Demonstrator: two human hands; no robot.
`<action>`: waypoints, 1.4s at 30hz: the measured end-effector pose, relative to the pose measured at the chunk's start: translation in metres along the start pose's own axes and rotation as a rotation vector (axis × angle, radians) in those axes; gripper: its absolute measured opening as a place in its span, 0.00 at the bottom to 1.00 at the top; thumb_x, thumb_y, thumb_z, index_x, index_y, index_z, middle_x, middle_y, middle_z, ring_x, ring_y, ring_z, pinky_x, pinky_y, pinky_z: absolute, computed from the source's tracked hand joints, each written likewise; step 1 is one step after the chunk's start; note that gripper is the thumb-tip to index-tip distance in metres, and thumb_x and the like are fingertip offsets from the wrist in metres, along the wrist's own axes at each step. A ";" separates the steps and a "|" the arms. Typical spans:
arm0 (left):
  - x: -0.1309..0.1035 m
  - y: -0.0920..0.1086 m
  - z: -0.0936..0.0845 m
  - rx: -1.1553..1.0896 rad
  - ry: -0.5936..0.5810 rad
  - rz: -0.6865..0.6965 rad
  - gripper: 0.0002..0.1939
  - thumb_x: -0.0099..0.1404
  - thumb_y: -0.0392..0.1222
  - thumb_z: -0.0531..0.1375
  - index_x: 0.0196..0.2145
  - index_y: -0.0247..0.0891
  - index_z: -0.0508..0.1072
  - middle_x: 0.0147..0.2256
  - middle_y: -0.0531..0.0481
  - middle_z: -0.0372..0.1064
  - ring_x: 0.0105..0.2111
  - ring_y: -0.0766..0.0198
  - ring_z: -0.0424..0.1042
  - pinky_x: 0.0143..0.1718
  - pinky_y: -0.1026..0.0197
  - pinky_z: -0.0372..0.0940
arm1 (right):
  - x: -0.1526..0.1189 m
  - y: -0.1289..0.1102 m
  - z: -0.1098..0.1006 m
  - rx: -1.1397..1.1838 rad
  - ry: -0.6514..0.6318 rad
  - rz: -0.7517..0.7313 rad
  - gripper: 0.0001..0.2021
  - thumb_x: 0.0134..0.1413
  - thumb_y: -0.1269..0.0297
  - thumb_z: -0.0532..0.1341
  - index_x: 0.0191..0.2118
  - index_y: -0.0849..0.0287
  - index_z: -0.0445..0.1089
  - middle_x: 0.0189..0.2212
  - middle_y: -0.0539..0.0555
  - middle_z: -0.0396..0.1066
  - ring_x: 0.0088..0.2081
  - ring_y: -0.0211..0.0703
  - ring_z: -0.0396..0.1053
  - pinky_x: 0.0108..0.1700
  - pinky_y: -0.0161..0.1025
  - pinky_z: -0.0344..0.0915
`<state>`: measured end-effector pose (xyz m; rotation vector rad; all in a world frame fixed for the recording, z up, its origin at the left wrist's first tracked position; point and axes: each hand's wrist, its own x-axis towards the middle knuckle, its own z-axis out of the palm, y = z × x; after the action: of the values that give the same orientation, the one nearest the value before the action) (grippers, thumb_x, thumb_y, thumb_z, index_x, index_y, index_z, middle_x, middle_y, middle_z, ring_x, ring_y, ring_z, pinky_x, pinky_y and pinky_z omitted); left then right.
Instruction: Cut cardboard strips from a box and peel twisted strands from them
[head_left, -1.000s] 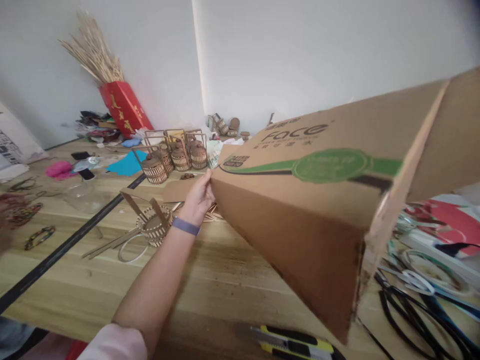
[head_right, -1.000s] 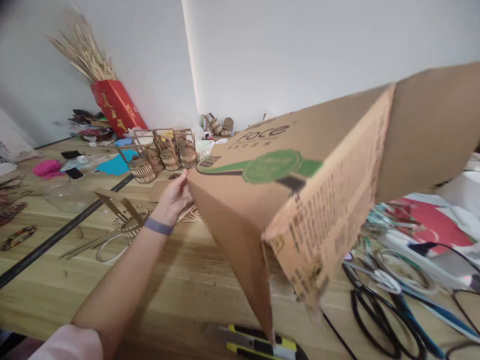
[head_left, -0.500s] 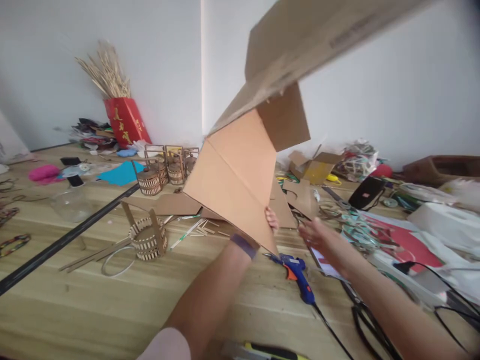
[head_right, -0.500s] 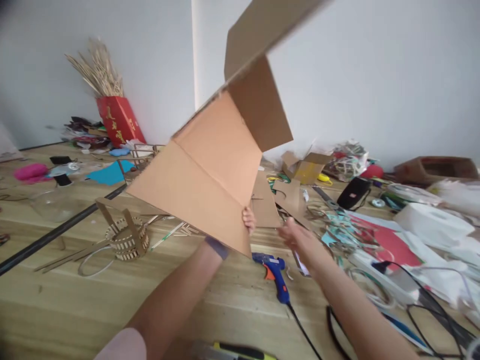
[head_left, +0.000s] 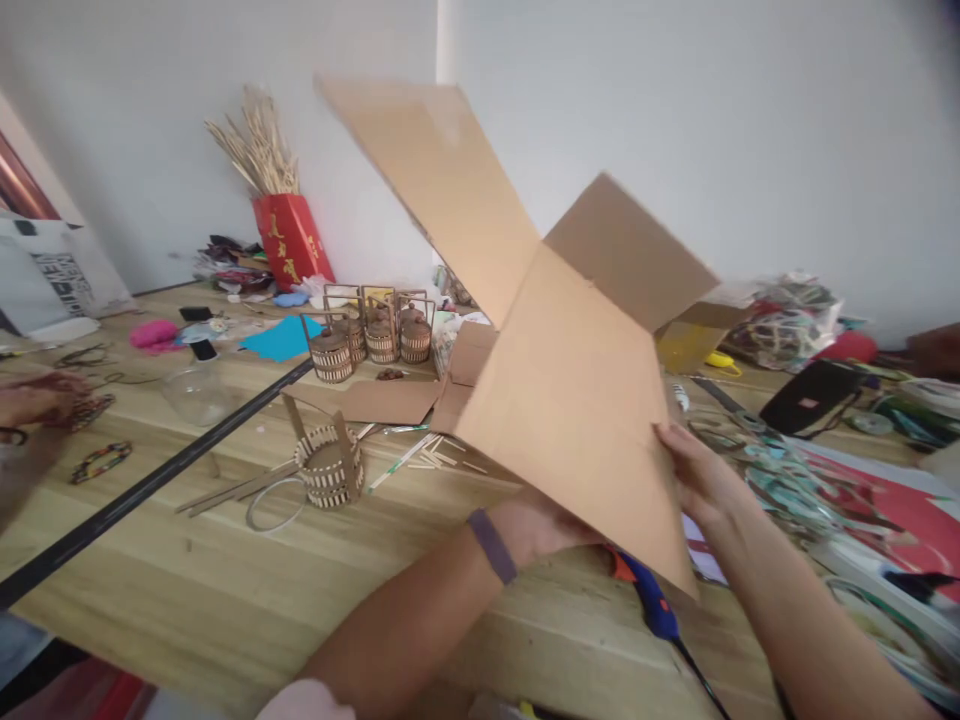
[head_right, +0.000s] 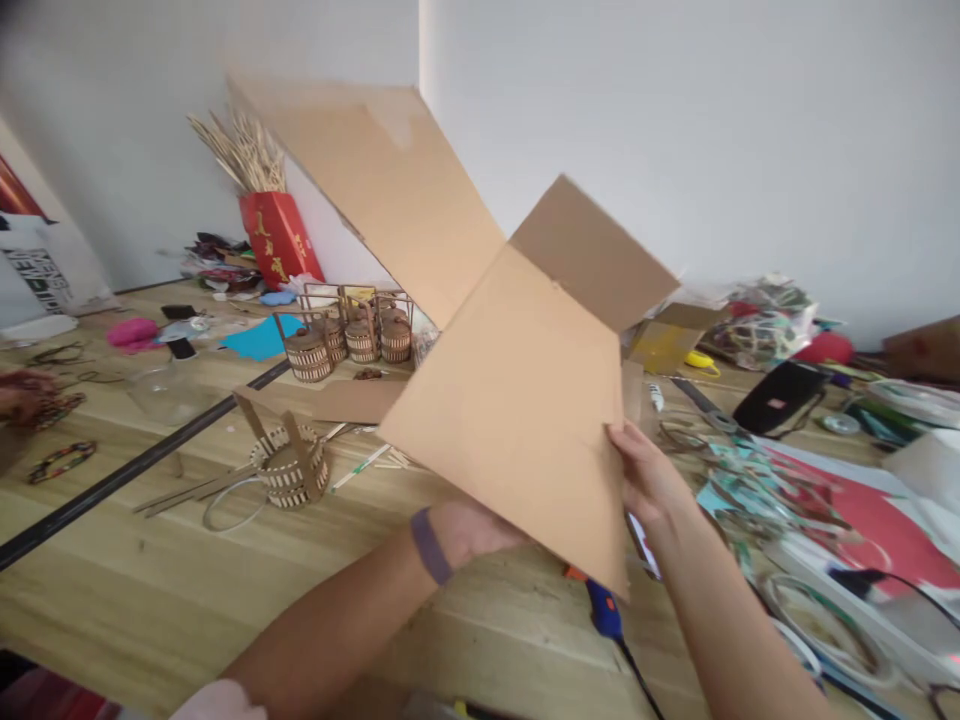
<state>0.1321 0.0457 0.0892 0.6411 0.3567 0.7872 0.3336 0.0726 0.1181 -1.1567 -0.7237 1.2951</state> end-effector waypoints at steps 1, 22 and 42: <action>-0.012 0.007 -0.009 -0.038 0.016 -0.008 0.21 0.73 0.53 0.53 0.51 0.35 0.73 0.51 0.39 0.73 0.52 0.47 0.72 0.56 0.41 0.64 | 0.001 -0.004 -0.004 0.003 0.018 -0.009 0.13 0.43 0.73 0.63 0.38 0.53 0.72 0.28 0.48 0.79 0.23 0.40 0.75 0.26 0.31 0.72; -0.112 0.002 -0.073 0.299 0.652 0.096 0.17 0.64 0.51 0.65 0.36 0.35 0.69 0.32 0.42 0.79 0.32 0.61 0.80 0.34 0.64 0.71 | 0.016 0.046 -0.020 -0.137 0.068 0.207 0.19 0.42 0.77 0.67 0.40 0.49 0.72 0.34 0.49 0.80 0.34 0.44 0.79 0.38 0.34 0.74; -0.130 -0.033 -0.045 0.496 0.403 -0.169 0.17 0.62 0.58 0.59 0.34 0.42 0.64 0.30 0.50 0.74 0.31 0.60 0.75 0.38 0.57 0.66 | -0.010 0.021 -0.062 -0.250 0.266 0.375 0.36 0.27 0.68 0.71 0.51 0.37 0.71 0.51 0.61 0.76 0.37 0.57 0.78 0.33 0.47 0.78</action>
<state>0.0402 -0.0512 0.0416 0.9001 0.9827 0.6641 0.3820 0.0459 0.0810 -1.6925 -0.4941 1.3445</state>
